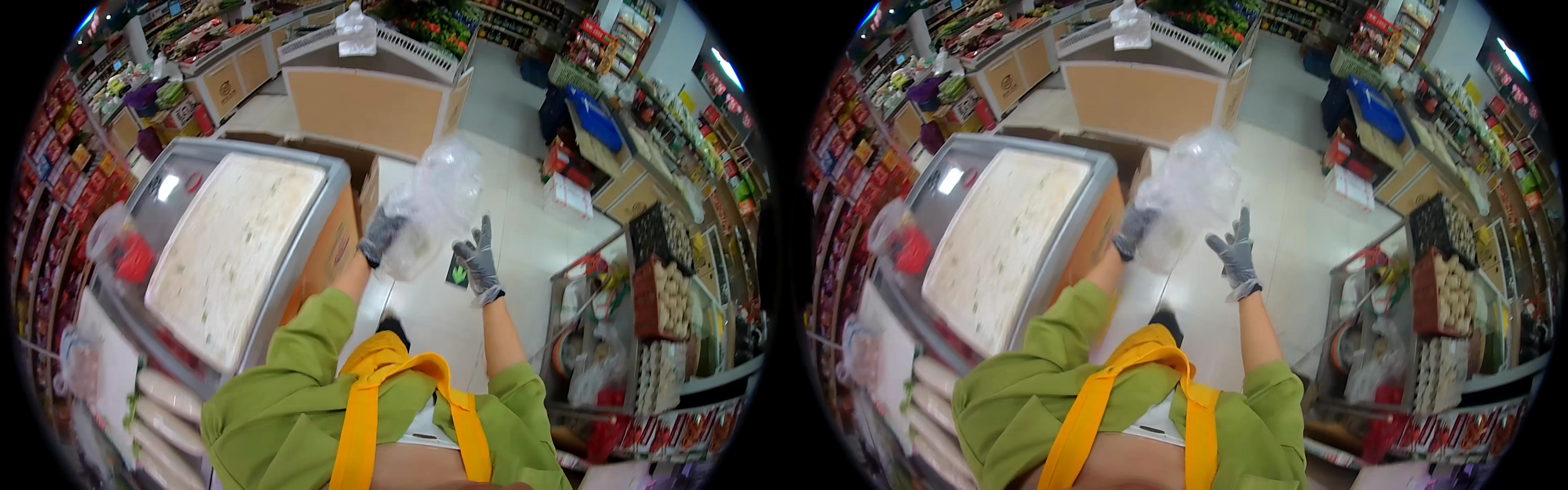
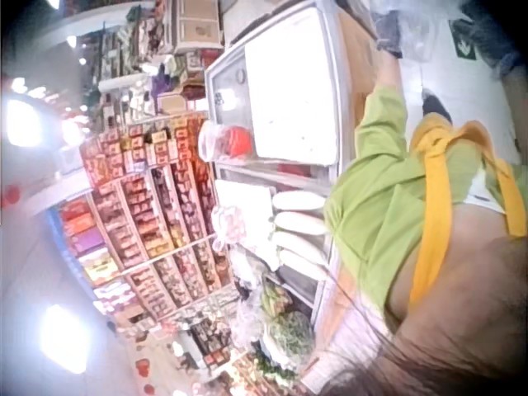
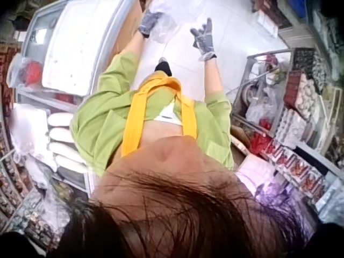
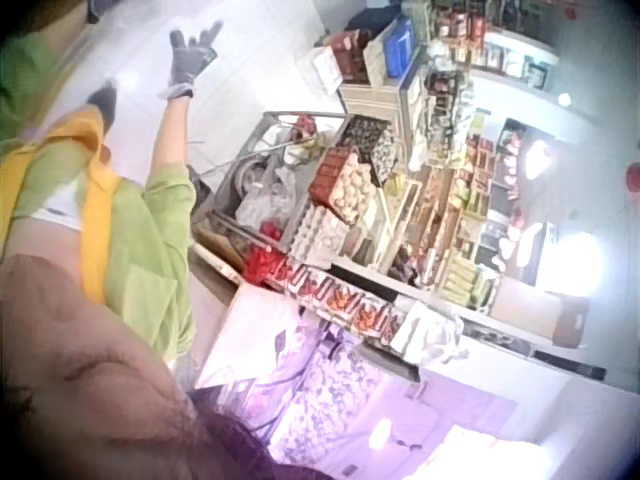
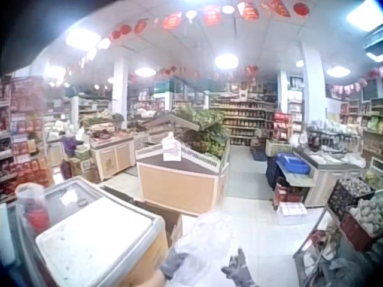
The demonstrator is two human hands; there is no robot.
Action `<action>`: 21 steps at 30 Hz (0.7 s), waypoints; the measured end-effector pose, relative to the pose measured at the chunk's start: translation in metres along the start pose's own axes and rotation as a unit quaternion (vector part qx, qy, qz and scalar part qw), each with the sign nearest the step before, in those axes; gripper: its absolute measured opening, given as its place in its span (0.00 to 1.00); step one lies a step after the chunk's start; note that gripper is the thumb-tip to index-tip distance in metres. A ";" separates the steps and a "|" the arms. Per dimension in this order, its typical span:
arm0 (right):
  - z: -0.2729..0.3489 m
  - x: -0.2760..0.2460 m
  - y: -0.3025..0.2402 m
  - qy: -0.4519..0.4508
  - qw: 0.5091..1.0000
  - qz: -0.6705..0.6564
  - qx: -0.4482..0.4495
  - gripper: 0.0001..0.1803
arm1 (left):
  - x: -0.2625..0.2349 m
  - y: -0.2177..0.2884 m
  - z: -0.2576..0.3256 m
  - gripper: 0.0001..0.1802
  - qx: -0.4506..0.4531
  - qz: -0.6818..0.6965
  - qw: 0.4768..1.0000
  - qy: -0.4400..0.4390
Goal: The person wraps individual white radishes in plastic film using a countertop vacuum sealer machine. They place each radish on the machine's blue mat, pull the film over it, and seal it. The wrapped radishes are then placed into a larger plastic bag. The task is performed repeatedly in a grocery store produce section.
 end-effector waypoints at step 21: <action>-0.618 0.495 0.175 -0.545 0.551 0.583 -0.244 0.28 | -0.083 -0.367 -0.165 0.24 0.004 0.314 0.587 0.747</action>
Point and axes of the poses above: each hand's wrist, its own z-axis away from the middle knuckle, its own x-axis out of the palm, y = z × x, the point moved 2 cm from there along -z, towards the middle knuckle, and after that the axes turned 8 degrees about z, right-handed, at the moved point
